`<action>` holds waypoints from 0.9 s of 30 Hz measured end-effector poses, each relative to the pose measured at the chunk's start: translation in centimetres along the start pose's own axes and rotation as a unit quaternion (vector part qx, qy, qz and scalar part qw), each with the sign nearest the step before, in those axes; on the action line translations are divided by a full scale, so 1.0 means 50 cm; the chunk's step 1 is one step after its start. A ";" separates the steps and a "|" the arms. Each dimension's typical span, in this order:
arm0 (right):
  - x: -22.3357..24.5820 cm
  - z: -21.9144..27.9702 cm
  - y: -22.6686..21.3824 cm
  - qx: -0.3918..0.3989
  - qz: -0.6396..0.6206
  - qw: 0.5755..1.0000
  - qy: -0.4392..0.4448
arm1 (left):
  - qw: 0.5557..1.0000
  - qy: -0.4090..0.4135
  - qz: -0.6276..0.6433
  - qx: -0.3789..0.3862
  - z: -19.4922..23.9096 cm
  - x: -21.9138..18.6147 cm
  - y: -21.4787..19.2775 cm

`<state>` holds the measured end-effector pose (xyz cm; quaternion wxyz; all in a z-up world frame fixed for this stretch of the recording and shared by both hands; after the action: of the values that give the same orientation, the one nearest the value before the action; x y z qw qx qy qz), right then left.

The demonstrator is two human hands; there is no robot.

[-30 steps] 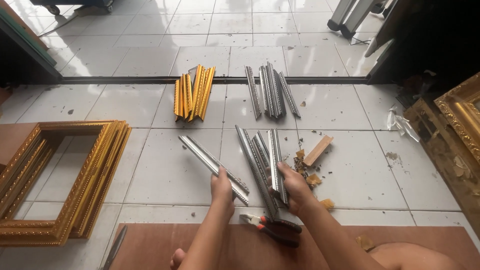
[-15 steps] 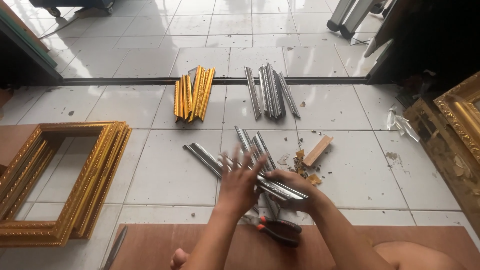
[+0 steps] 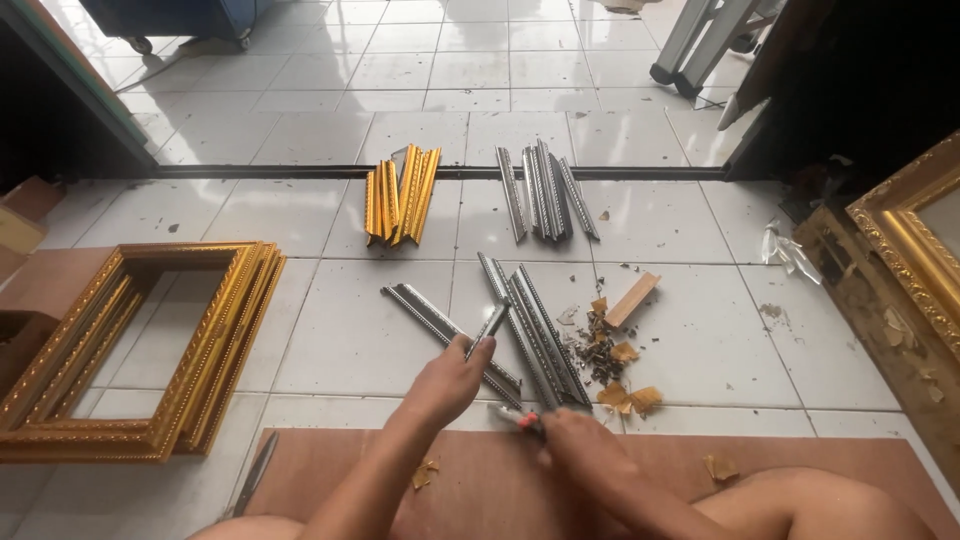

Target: The person uses pliers to remove staples from gold and silver frame pieces, then assembles a black frame by pressing the corners together. The person also handles silver frame pieces and places them on the floor.

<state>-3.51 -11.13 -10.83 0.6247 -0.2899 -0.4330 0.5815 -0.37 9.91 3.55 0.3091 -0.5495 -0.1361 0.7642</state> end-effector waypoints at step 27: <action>0.029 -0.041 -0.199 0.036 -0.470 0.871 0.139 | 0.985 0.075 -0.092 -0.126 -0.085 -0.007 0.067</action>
<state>2.95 -10.97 -2.84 0.8878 -0.1075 -0.4060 0.1880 2.57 6.56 0.44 0.3156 -0.6247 -0.2579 0.6660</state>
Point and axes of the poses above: each hand's wrist, its own z-axis away from the middle knuckle, its own y-axis out of the palm, x = y × z, the point moved 7 cm from there along -z, towards the middle knuckle, and after that the axes turned 12 degrees about y, right-handed, at the moved point
